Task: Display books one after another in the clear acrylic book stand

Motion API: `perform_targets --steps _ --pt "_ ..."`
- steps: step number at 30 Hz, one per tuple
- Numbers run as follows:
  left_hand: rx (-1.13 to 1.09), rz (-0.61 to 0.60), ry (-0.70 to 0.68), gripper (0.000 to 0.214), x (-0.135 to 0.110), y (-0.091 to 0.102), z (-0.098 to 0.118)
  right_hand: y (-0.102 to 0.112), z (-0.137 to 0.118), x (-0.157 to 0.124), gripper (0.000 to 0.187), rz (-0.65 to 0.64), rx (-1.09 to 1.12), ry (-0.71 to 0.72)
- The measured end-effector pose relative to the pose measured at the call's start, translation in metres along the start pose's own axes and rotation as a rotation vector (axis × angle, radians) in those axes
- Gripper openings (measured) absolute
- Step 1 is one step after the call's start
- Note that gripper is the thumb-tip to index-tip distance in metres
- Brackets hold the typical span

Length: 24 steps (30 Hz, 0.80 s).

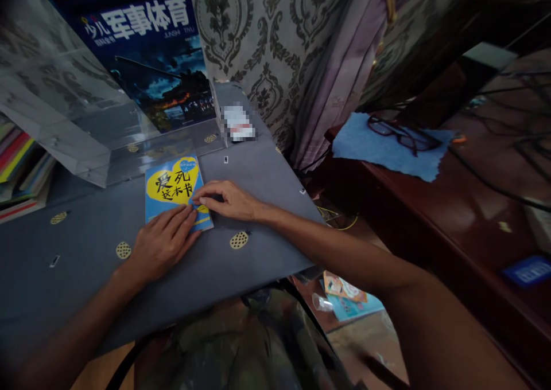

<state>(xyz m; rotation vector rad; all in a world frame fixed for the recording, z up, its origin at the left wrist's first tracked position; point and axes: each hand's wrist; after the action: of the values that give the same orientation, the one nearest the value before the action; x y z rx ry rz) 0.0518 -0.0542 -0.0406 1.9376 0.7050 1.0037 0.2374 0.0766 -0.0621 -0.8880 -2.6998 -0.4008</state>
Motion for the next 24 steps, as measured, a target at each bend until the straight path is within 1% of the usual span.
perform_targets --steps 6,10,14,16,18,21,24 --pt "0.047 0.008 -0.026 0.033 0.002 0.002 -0.001 0.003 -0.004 0.0 0.022 -0.034 -0.044 0.013" --pt "-0.01 0.0 -0.004 0.033 0.001 0.001 -0.001 0.006 -0.004 0.001 0.021 -0.072 -0.061 0.015" --pt "-0.07 -0.048 0.031 0.035 0.0 0.0 0.0 0.011 -0.006 0.0 0.021 -0.131 -0.081 0.023" --pt "-0.052 -0.037 0.018 0.035 0.0 0.001 0.0 0.014 -0.006 0.0 0.025 -0.176 -0.094 0.02" --pt "-0.037 -0.024 0.006 0.035 0.0 0.001 0.0 0.017 -0.006 -0.001 0.033 -0.227 -0.108 0.022" --pt "-0.065 -0.045 0.027 0.035 0.0 0.001 -0.001 0.018 -0.007 -0.001 0.045 -0.28 -0.164 0.039" --pt "-0.096 -0.046 0.047 0.034 0.001 0.002 -0.003 0.017 -0.007 -0.001 0.045 -0.308 -0.223 0.053"
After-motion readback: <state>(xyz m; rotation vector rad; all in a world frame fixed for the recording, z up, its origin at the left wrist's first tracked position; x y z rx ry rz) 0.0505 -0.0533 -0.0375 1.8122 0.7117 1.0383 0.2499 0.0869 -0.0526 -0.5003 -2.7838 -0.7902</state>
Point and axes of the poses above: each hand's wrist, its own x-axis towards the middle knuckle, its own y-axis out of the back of the hand, z = x × y, and after that the axes turned 10 degrees about x, right-handed
